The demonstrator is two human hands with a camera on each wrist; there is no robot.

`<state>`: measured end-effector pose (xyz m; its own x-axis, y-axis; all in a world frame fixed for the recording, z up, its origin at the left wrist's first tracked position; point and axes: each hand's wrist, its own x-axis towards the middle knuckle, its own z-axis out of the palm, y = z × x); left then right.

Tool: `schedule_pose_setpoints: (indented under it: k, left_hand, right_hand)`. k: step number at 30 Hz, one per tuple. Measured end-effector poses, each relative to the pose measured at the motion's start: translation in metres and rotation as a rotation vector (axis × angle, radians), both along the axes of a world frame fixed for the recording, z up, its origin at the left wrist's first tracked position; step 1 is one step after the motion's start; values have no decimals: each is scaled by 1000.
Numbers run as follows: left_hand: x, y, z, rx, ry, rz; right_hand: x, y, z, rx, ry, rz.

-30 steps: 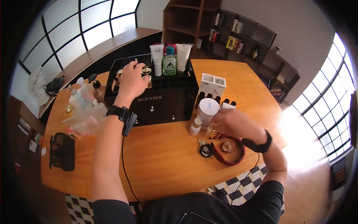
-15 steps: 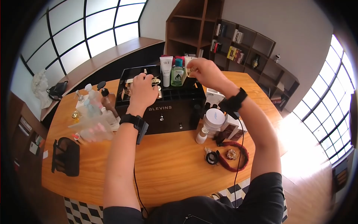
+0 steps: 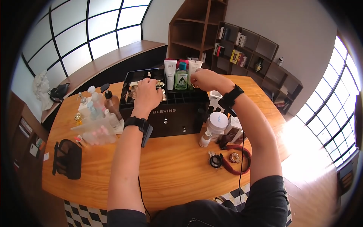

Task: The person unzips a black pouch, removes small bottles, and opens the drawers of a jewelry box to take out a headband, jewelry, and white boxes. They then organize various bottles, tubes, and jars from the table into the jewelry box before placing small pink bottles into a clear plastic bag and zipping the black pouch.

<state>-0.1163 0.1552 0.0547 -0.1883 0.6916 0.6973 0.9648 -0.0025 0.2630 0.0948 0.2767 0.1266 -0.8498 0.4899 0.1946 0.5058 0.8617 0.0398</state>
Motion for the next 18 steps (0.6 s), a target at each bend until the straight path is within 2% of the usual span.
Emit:
schedule_pose_setpoints:
  k: [5, 6, 10, 11, 15, 18]
  left_hand:
    - [1, -2, 2, -2, -9, 1]
    - [1, -2, 2, -18, -18, -2]
    - [-3, 3, 0, -36, -5, -1]
    - [-2, 2, 1, -48, -6, 6]
    - [-1, 2, 3, -103, -12, 36]
    - [0, 0, 4, -102, -29, 46]
  right_hand:
    - [21, -31, 3, 260, 293, 136]
    - [26, -42, 4, 225, 362, 161]
    - [53, -85, -16, 123, 77, 253]
    - [60, -91, -28, 65, -9, 323]
    - [80, -96, -86, -37, -379, 331]
    - [83, -98, -103, 16, -373, 317]
